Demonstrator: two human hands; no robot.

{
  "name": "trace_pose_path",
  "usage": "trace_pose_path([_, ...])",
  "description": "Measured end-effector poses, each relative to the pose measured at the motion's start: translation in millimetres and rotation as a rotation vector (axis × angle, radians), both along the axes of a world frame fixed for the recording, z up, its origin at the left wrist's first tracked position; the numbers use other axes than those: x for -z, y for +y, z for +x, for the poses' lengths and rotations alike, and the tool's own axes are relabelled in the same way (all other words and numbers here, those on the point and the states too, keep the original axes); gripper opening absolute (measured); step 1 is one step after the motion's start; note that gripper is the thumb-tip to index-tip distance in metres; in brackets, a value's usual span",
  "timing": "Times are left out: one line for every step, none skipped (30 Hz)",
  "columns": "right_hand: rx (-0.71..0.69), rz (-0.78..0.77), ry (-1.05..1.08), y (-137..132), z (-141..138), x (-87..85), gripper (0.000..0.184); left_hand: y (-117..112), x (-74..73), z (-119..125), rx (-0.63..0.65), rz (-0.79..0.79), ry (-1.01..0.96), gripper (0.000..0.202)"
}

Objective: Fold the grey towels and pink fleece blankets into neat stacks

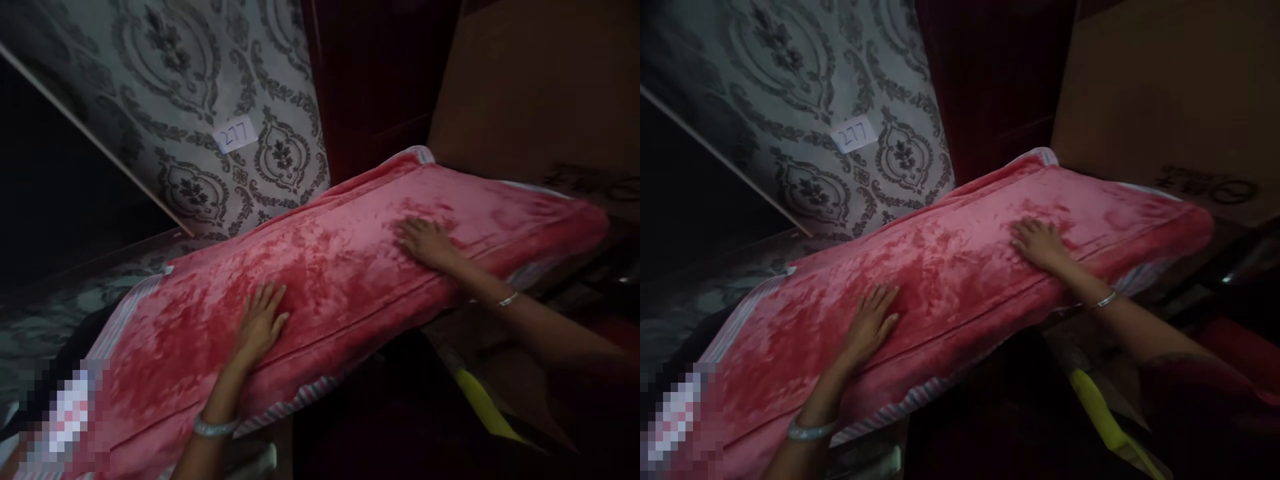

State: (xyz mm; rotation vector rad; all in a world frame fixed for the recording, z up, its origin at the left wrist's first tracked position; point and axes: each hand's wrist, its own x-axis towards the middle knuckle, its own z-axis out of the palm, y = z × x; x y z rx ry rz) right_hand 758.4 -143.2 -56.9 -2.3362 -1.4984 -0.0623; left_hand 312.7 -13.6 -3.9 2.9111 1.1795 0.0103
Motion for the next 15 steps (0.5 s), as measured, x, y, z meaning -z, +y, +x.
trace_pose_path([-0.008,0.013,-0.022,-7,-10,1.5,0.058,-8,3.2,12,0.048,-0.001,0.001,0.059])
trace_pose_path([-0.002,0.007,-0.038,-14,-18,3.4,0.059,-15,8.1,21,0.077,-0.002,0.004,0.059])
trace_pose_path([0.013,-0.013,-0.05,-19,-26,5.4,0.06,-21,14.4,28,0.093,-0.001,0.008,0.059])
trace_pose_path([0.034,-0.022,-0.061,-23,-32,7.2,0.06,-24,21.6,33,0.101,-0.005,0.016,0.06])
trace_pose_path([0.03,-0.033,-0.068,-25,-35,8.4,0.06,-24,29.1,36,0.095,0.015,0.008,0.06])
trace_pose_path([0.029,-0.038,-0.076,-27,-37,8.8,0.06,-22,36.5,37,0.107,0.041,-0.001,0.059])
trace_pose_path([0.042,-0.039,-0.084,-27,-38,8.5,0.059,-18,43.4,36,0.118,0.067,-0.019,0.058])
trace_pose_path([0.045,-0.038,-0.087,-26,-37,7.5,0.059,-12,49.6,35,0.132,0.087,-0.03,0.058])
trace_pose_path([0.05,-0.032,-0.088,-25,-36,5.9,0.058,-6,54.9,33,0.145,0.105,-0.033,0.058])
trace_pose_path([0.053,-0.025,-0.086,-25,-35,3.9,0.058,0,59.3,32,0.156,0.119,-0.033,0.058])
trace_pose_path([0.051,-0.018,-0.082,-25,-34,1.7,0.057,5,63.0,30,0.165,0.128,-0.028,0.058])
trace_pose_path([0.047,-0.008,-0.077,-27,-34,-0.4,0.056,9,66.0,29,0.166,0.137,-0.024,0.058])
trace_pose_path([0.043,0.004,-0.075,-29,-33,-2.4,0.055,12,68.3,28,0.163,0.147,-0.024,0.058])
trace_pose_path([0.039,0.018,-0.075,-32,-32,-4.1,0.053,14,70.0,27,0.159,0.157,-0.026,0.057])
trace_pose_path([0.036,0.032,-0.079,-37,-30,-5.4,0.052,15,71.0,28,0.155,0.167,-0.031,0.057])
